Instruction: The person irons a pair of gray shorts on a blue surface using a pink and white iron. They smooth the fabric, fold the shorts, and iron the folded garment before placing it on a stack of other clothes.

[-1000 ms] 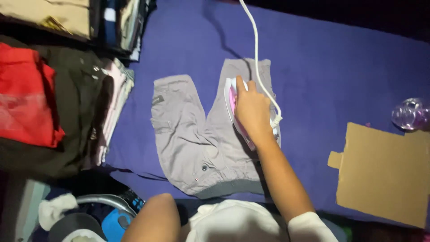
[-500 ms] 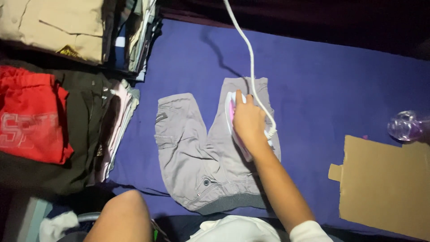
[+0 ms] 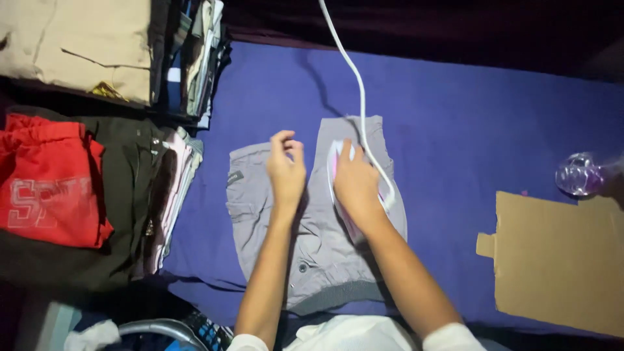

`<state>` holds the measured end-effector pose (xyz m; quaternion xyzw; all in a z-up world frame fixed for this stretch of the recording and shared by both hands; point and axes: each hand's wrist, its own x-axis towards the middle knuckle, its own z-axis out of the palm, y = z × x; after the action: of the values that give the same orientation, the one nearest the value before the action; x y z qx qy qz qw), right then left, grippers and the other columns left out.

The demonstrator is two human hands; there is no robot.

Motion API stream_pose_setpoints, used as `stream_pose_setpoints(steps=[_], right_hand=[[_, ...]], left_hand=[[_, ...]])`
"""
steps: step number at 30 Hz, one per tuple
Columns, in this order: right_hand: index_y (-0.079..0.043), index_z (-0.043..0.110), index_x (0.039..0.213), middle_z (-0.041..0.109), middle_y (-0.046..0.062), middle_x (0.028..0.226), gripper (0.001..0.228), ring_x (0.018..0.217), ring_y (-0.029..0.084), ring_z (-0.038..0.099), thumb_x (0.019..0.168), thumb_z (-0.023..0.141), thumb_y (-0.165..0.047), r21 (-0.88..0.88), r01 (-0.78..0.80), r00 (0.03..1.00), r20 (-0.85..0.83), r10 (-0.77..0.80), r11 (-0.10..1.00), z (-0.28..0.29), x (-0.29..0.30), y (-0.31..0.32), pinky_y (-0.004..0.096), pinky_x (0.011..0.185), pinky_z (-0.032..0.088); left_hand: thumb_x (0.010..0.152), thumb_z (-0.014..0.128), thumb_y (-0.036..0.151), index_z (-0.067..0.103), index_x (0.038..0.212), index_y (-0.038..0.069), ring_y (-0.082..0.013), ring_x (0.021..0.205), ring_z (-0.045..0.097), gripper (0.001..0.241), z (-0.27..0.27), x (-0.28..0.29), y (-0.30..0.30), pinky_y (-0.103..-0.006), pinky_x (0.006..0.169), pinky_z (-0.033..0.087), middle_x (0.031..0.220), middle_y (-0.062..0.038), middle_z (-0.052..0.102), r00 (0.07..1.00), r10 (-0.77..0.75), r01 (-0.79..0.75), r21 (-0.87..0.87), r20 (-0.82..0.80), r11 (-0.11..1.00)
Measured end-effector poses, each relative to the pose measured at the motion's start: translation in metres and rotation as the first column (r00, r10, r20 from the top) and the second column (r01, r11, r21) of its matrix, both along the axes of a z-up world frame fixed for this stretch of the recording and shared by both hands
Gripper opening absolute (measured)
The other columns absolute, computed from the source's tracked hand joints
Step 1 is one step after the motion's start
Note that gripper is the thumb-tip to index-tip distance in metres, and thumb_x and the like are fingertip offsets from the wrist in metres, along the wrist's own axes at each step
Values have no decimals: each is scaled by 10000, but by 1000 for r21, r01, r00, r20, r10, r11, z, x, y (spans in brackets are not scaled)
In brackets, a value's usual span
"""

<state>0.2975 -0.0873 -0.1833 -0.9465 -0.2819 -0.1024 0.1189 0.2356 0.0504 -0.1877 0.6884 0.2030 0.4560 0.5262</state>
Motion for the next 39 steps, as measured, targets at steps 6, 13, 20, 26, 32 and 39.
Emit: stream_pose_setpoints(steps=[6, 13, 20, 26, 32, 39], right_hand=[[30, 432, 1461, 634, 258, 1140, 670, 740, 407, 725, 826, 615, -79, -111, 26, 986, -163, -43, 994, 42, -25, -27, 486, 627, 589], [59, 485, 1422, 658, 258, 1098, 611, 789, 408, 728, 844, 620, -89, -20, 23, 999, -22, -24, 1000, 7, 22, 7, 481, 663, 586], [43, 510, 1397, 643, 271, 1154, 566, 845, 423, 726, 858, 604, -101, 2, -22, 996, 82, 22, 1000, 6, 47, 22, 487, 683, 580], [-177, 521, 1472, 649, 170, 1182, 592, 988, 404, 699, 894, 615, -87, -94, -196, 938, -307, 159, 976, 54, -2, -59, 530, 799, 556], [-277, 558, 1453, 656, 81, 1293, 625, 1044, 370, 687, 853, 706, -185, -110, -77, 914, -406, 26, 991, 83, -12, -131, 495, 857, 551], [-332, 669, 1348, 677, -20, 1291, 701, 1004, 311, 701, 713, 733, -42, -7, -422, 726, -601, 333, 907, 111, -7, -137, 426, 822, 552]], left_hand=[[917, 676, 94, 617, 1210, 40, -287, 887, 621, 303, -57, 28, 6, -398, 818, 501, 974, -102, 672, 955, -39, 136, 317, -293, 939], [888, 677, 121, 675, 1084, 77, -348, 903, 644, 201, -57, 23, 8, -460, 804, 490, 931, -109, 703, 941, -58, 211, 447, -333, 869], [982, 526, 29, 626, 1067, 30, -349, 911, 655, 132, -80, 28, 12, -464, 826, 507, 927, -148, 699, 940, -50, 148, 271, -338, 951], [992, 492, 17, 625, 1066, 21, -331, 890, 676, 152, -75, 27, 13, -438, 812, 521, 900, -142, 697, 952, -82, 146, 204, -296, 968], [1006, 509, 24, 620, 1036, 20, -314, 850, 692, 115, -75, 28, 14, -428, 775, 525, 855, -135, 707, 958, -100, 168, 245, -268, 955], [1004, 530, 15, 628, 1053, 10, -211, 771, 707, 110, -74, 21, 14, -356, 702, 549, 857, -105, 730, 960, -160, 195, 141, -229, 971]])
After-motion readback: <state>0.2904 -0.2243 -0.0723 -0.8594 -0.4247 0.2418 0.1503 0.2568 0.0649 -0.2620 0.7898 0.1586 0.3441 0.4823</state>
